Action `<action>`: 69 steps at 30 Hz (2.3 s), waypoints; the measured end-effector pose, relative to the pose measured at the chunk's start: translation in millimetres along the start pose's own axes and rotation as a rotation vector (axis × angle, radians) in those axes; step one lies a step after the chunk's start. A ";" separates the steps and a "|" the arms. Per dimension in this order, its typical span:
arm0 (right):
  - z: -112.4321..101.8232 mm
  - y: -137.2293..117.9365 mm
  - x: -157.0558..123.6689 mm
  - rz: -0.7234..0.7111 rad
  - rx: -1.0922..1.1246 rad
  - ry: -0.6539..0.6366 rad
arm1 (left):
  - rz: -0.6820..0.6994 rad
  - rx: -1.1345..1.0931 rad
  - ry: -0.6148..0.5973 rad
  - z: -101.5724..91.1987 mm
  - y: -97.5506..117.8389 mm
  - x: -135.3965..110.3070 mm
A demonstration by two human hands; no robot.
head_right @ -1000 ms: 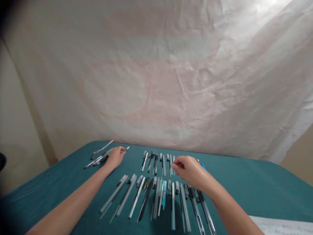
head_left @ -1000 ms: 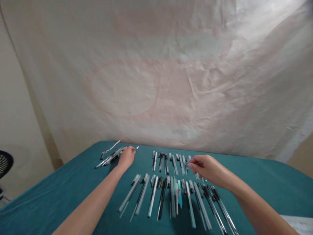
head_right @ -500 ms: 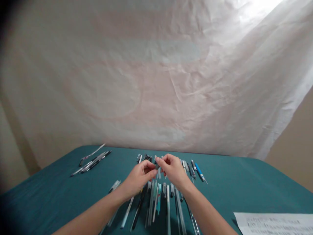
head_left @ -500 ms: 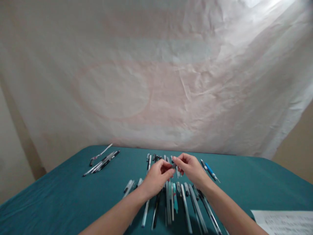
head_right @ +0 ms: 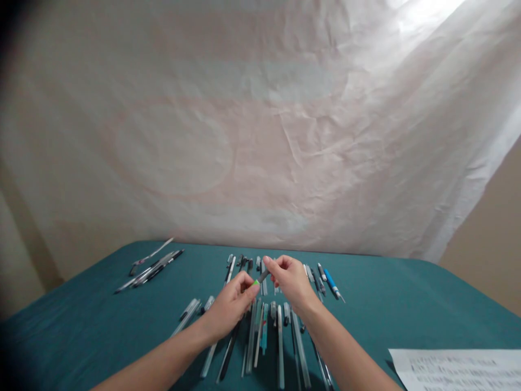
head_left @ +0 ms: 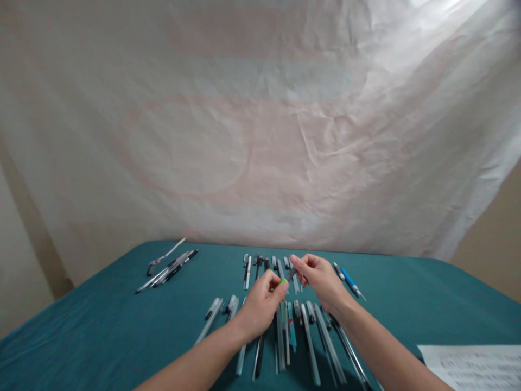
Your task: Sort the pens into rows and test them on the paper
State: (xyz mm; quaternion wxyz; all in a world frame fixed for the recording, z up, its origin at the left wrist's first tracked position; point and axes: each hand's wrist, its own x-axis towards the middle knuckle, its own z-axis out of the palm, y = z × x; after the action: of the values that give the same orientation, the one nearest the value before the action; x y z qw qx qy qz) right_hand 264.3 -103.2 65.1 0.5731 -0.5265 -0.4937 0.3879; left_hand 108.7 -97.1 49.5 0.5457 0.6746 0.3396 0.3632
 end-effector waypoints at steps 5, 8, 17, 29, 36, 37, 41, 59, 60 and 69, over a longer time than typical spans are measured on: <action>1.1 1.4 -0.4 -0.003 0.053 -0.016 | -0.151 -0.146 -0.048 3.5 3.1 -3.3; -2.5 -0.5 0.2 0.017 0.115 -0.083 | -0.253 -0.281 -0.112 4.6 5.2 -5.0; -14.9 -6.3 1.6 0.164 0.310 -0.305 | -0.337 -0.490 -0.191 8.7 6.2 -10.1; -18.3 -1.8 2.9 0.127 0.206 -0.288 | -0.346 -0.601 -0.262 2.7 0.9 -8.4; -14.3 -3.8 -0.8 0.182 0.218 -0.328 | -0.369 -0.631 -0.257 5.4 -1.5 -9.2; -13.1 -3.3 -1.1 0.172 0.186 -0.296 | -0.368 -0.617 -0.252 6.1 -1.3 -9.4; -13.1 -1.5 0.0 0.146 0.121 -0.229 | -0.363 -0.616 -0.269 7.2 0.7 -9.8; -11.9 -7.1 -4.9 0.118 0.143 -0.286 | -0.413 -0.822 -0.347 2.6 1.2 -8.6; -11.2 -5.8 -4.6 0.094 0.121 -0.247 | -0.411 -0.811 -0.339 3.2 0.8 -8.6; -14.7 -8.1 -3.0 0.143 0.205 -0.342 | -0.414 -0.875 -0.389 0.8 0.1 -8.9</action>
State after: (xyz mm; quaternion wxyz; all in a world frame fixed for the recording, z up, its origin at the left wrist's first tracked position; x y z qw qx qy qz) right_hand 277.3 -110.5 73.3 0.5027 -0.4256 -0.5030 0.5596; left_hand 104.9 -105.2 48.4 0.8898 0.3573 0.1746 0.2237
